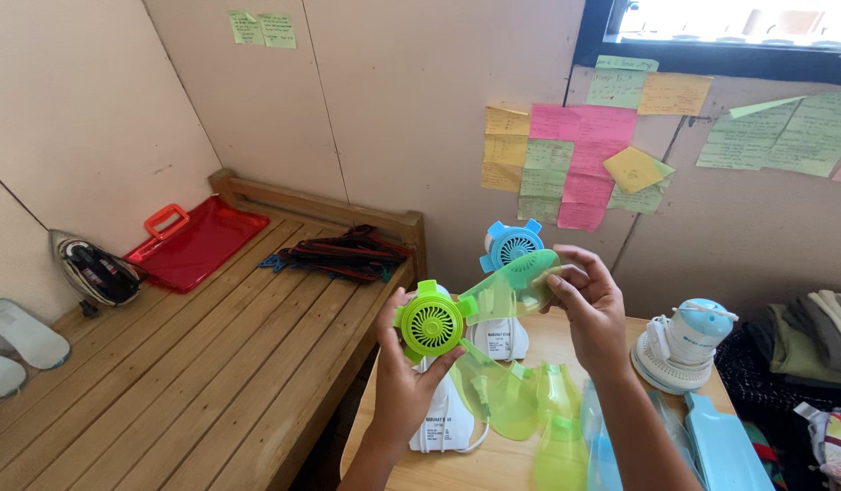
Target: The person attaches translucent green plastic fan blades one at a time onto the hub of a small desk fan, pressing each blade onto the hub spokes. After finishing the green fan, the person begins attaching blue blades to a second blue fan hub on the table.
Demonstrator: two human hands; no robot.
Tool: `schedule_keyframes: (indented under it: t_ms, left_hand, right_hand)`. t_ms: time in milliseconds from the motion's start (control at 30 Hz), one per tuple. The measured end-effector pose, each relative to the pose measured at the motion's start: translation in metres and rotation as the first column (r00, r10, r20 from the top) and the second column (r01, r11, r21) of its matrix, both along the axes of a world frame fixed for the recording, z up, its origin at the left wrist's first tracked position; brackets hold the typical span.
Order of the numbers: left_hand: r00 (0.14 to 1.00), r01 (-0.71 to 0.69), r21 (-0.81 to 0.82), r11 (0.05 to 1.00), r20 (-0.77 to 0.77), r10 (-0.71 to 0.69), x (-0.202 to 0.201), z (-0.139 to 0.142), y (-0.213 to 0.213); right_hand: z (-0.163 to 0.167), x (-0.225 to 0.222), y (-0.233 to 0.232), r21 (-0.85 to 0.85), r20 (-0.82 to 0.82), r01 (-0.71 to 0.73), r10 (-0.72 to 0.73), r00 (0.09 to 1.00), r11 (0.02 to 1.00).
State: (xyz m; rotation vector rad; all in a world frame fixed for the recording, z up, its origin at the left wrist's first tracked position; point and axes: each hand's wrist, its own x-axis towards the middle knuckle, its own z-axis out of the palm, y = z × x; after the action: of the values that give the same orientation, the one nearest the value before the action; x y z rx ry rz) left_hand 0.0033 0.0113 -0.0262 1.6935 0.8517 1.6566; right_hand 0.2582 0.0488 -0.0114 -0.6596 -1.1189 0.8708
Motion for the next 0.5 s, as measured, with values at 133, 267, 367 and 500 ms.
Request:
schedule_keyframes:
  t_ms: [133, 267, 367, 500]
  left_hand:
    - [1.0, 0.024, -0.032, 0.999, 0.02, -0.024, -0.002, -0.001, 0.001]
    - [0.992, 0.082, -0.036, 0.996, 0.098, -0.078, -0.003, -0.002, 0.001]
    - [0.993, 0.071, -0.041, 0.997, 0.1, -0.067, -0.003, -0.001, 0.001]
    - [1.0, 0.0, -0.006, 1.0, -0.01, 0.0, -0.004, -0.001, 0.005]
  right_hand:
    - [0.009, 0.005, -0.002, -0.024, 0.084, -0.029, 0.031, 0.996, 0.999]
    - [0.013, 0.008, 0.001, -0.033, 0.16, 0.032, -0.026, 0.987, 0.999]
    - [0.013, 0.009, 0.002, -0.014, 0.209, 0.082, -0.077, 0.975, 0.997]
    - [0.014, 0.013, 0.007, -0.012, 0.213, 0.096, -0.092, 0.973, 0.995]
